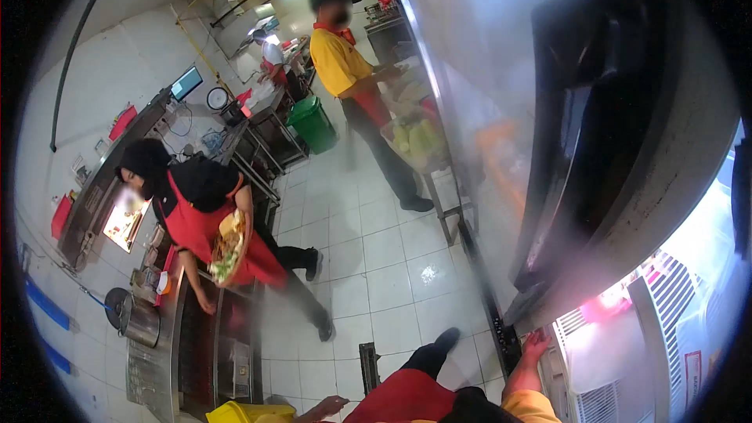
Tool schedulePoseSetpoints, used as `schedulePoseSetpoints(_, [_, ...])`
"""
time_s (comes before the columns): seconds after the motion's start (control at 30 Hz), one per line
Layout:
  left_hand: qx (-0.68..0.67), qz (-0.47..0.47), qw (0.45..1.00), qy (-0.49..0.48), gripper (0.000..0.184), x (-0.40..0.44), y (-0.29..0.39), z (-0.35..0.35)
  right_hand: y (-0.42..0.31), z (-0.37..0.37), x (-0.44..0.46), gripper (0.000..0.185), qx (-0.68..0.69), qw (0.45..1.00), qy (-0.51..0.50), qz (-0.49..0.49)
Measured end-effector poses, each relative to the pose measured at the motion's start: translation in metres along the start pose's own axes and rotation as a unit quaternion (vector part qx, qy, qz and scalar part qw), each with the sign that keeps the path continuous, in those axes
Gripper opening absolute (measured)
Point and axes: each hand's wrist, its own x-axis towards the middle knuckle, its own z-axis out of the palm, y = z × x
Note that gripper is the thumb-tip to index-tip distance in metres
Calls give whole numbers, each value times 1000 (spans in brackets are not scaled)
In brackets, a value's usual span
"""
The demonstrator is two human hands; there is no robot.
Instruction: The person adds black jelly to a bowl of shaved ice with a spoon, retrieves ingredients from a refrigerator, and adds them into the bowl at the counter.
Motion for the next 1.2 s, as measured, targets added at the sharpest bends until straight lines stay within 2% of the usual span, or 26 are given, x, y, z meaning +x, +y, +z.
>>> schedulePoseSetpoints(0.07, [17,6,1000,18,39,1,-2,-6,8,-21,36,48,-14,1000,-19,16])
schedulePoseSetpoints(0.1, [-105,-121,986,34,43,-5,4,-11,14,-35,54,49,-76,992,-91,-53])
schedulePoseSetpoints(0.13, [-99,-120,987,26,43,-3,-3,-11,11,-32,36,50,-136,970,-160,-122])
schedulePoseSetpoints(0.17, [-83,-88,992,30,45,-1,-9,-10,-3,-23,23,50,1,994,-104,20])
schedulePoseSetpoints(0.23, [-59,-51,997,24,47,0,-13,-14,0,-20,7,48,-101,979,-172,-47])
schedulePoseSetpoints(0.3, [-46,-59,997,-10,44,-4,-7,-22,1,-20,10,45,-1,992,-128,10])
schedulePoseSetpoints(0.33, [-29,-54,998,-27,44,-8,-2,-28,7,-32,19,41,-86,984,-147,-50])
schedulePoseSetpoints(0.37, [-80,-93,992,-21,43,-10,5,-33,14,-45,30,38,-171,966,-160,-107])
schedulePoseSetpoints(0.43, [-182,-137,974,1,39,-23,17,-37,11,-61,43,31,27,948,-318,-7])
schedulePoseSetpoints(0.47, [-139,-175,974,-21,39,-17,23,-42,9,-56,35,31,35,951,-306,-20])
schedulePoseSetpoints(0.53, [-128,-167,977,-26,39,-16,29,-48,10,-32,15,32,52,981,-187,25])
schedulePoseSetpoints(0.67, [-143,-144,979,-13,39,-22,27,-50,-2,-25,-11,31,9,994,-112,12])
schedulePoseSetpoints(0.7, [-144,-142,979,-13,39,-25,25,-48,-1,-31,-6,32,-3,992,-129,6])
schedulePoseSetpoints(0.8, [-147,-139,979,-19,39,-36,17,-45,-4,-43,-4,33,-141,943,-284,-99])
schedulePoseSetpoints(0.83, [-148,-142,979,-21,39,-41,13,-41,-7,-38,-23,32,42,976,-212,-23])
schedulePoseSetpoints(0.87, [-149,-144,978,-22,39,-45,12,-41,-7,-46,-4,32,26,985,-167,10])
schedulePoseSetpoints(0.97, [-149,-149,977,-25,39,-55,10,-39,-10,-37,-20,33,40,990,-138,16])
schedulePoseSetpoints(1.03, [-149,-150,977,-26,39,-57,10,-34,-16,-24,-35,26,85,992,-86,31])
schedulePoseSetpoints(1.2, [-153,-129,980,-16,39,-48,22,-28,-12,-8,-37,21,41,999,-31,-12])
